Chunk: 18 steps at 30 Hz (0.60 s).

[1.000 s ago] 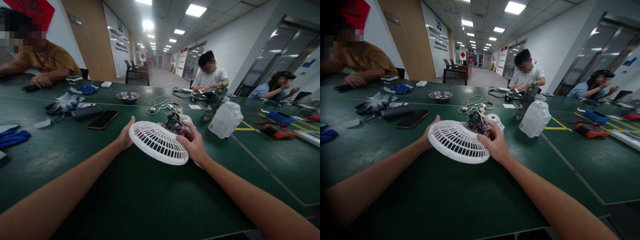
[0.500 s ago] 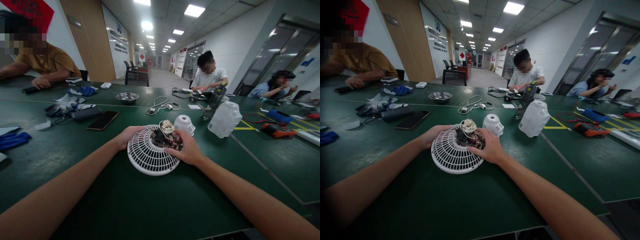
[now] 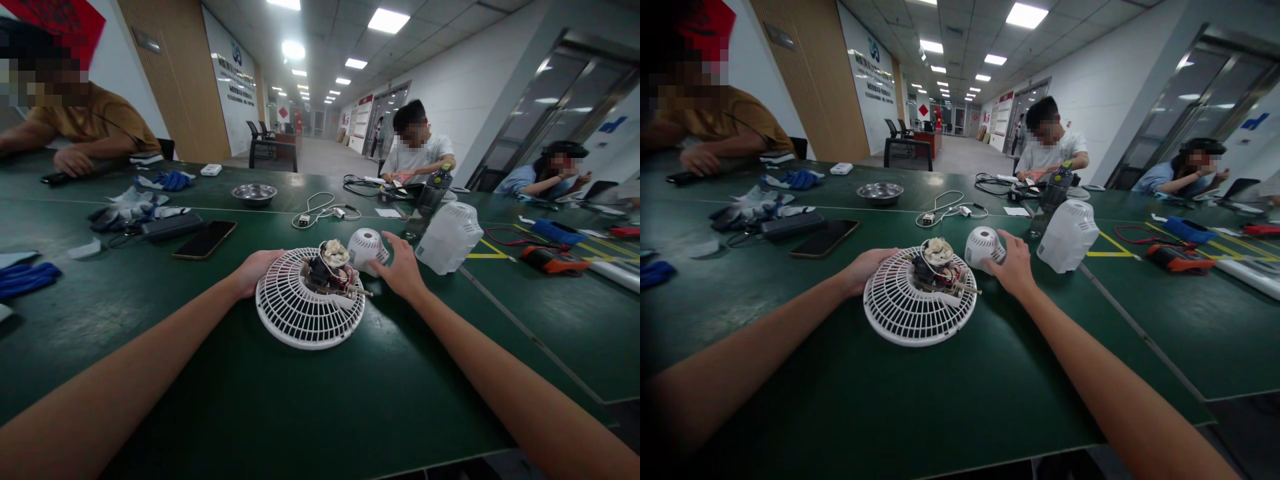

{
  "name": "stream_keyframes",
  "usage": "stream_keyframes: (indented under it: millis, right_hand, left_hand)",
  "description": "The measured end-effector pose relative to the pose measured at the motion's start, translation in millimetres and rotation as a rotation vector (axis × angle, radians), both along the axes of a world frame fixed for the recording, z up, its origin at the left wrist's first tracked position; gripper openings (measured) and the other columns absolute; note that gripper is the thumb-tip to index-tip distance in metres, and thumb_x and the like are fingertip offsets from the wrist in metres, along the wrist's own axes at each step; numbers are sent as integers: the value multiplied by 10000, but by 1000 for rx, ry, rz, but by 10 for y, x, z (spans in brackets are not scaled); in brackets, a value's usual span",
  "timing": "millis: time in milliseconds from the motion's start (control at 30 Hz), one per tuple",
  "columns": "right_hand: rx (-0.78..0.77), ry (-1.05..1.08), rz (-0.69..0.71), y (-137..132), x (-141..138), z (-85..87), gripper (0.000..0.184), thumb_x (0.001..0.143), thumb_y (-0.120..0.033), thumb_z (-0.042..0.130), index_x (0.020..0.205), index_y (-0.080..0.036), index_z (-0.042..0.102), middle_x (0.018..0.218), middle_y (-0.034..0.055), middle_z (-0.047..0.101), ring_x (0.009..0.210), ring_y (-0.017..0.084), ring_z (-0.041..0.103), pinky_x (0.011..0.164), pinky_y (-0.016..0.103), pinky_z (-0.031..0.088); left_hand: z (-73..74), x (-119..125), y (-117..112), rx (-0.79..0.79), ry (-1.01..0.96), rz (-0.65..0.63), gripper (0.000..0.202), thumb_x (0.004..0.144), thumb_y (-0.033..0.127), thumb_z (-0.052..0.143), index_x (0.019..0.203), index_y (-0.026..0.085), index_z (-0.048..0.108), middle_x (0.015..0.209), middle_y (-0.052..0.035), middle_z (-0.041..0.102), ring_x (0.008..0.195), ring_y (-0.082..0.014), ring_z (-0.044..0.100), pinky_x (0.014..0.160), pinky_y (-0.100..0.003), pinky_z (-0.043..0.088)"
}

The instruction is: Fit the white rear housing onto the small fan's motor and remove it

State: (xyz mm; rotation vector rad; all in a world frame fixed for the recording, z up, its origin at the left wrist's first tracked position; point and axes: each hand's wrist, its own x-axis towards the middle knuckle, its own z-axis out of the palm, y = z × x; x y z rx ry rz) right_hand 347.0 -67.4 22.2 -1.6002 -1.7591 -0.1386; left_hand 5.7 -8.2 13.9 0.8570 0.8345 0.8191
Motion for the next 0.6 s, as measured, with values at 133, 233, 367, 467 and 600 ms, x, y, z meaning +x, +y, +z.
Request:
stream_keyframes:
  millis: [133, 233, 367, 467, 600]
  right_hand:
    - [-191, 155, 37, 85, 64, -91, 899, 679, -413, 810, 1471, -200, 442, 1151, 111, 693, 1057, 318, 649, 973, 505, 490]
    - [-262, 475, 18, 94, 15, -59, 883, 664, -502, 814, 1417, -200, 467, 1020, 79, 724, 871, 275, 684, 837, 452, 541]
    - [-391, 1044, 195, -8, -208, 63, 623, 893, -689, 424, 1283, -218, 544, 1096, 116, 738, 861, 275, 723, 725, 426, 574]
    - [-367, 1073, 372, -155, -445, 116, 605, 943, -710, 304, 1288, -272, 541, 1282, 102, 698, 1027, 283, 718, 796, 437, 597]
    - [-185, 791, 487, -338, -667, 118, 672, 915, -629, 564, 1479, -318, 373, 1376, 95, 642, 1127, 289, 676, 924, 484, 584]
  left_hand:
    - [-6, -7, 8, 13, -3, -25, 189, 897, 181, 638, 1007, 124, 780, 984, -140, 788, 805, -213, 759, 803, -341, 631]
    - [-24, -7, 14, 60, 24, -9, 175, 865, 190, 685, 996, 135, 787, 981, -136, 792, 809, -213, 759, 800, -332, 625]
    - [-65, -2, 34, 154, 50, -3, 189, 844, 237, 733, 1008, 163, 792, 998, -115, 796, 836, -217, 753, 792, -331, 618]
    - [-96, -2, 44, 212, 65, 45, 203, 838, 247, 739, 1020, 171, 785, 1020, -108, 794, 865, -217, 749, 805, -335, 612]
    - [-127, -15, 43, 281, 118, 98, 302, 823, 248, 746, 1119, 184, 750, 1067, -97, 787, 894, -221, 751, 838, -363, 606]
